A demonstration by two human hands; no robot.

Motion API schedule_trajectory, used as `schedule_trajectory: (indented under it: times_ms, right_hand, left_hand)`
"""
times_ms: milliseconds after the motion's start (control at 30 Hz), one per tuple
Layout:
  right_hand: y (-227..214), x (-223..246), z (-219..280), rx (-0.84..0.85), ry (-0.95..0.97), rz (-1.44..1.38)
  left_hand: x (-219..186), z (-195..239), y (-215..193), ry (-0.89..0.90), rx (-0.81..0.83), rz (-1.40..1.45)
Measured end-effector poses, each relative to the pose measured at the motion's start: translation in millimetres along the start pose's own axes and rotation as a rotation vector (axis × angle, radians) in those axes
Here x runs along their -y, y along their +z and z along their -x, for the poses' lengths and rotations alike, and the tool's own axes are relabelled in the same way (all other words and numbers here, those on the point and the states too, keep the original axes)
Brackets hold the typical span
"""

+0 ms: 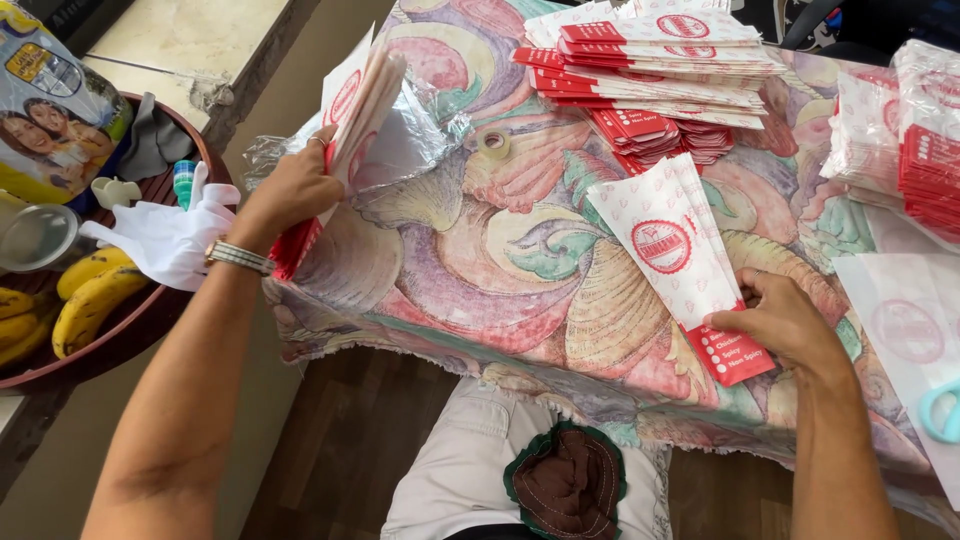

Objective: Aligning and applying glue to stacks of paper bags for assembly

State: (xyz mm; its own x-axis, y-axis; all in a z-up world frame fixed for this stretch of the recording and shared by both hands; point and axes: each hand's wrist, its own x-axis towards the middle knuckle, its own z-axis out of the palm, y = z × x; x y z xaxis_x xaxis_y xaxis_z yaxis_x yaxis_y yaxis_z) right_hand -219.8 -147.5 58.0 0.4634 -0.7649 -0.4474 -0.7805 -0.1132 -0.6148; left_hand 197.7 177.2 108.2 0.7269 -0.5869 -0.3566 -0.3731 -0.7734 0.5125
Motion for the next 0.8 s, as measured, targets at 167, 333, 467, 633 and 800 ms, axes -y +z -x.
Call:
schedule_trajectory:
  times_ms: [167,333,467,633,800]
  right_hand:
    - [-5.6,10.9,7.3,0.03,-0.182,-0.189]
    - [36.5,83.6,26.0,0.061,-0.152,-0.43]
    - [131.8,135.3,0.4,0.287,-0.401,-0.937]
    - [269.3,221.3,1.7,0.305,-0.408,-1.263]
    - [343.0,266.8,23.4,0.113,-0.359,-0.693]
  left_hand:
    - [30.4,-5.2,-22.3,0.143,0.032,0.259]
    - [60.7,-13.2,-45.1,0.111,0.028,0.566]
    - [62.5,6.2,-66.2,-0.066,-0.09,0.674]
    - [69.8,15.8,-82.9,-0.082,-0.223,0.74]
    - [49.4,9.6,-77.8,0.271,-0.203,0.556]
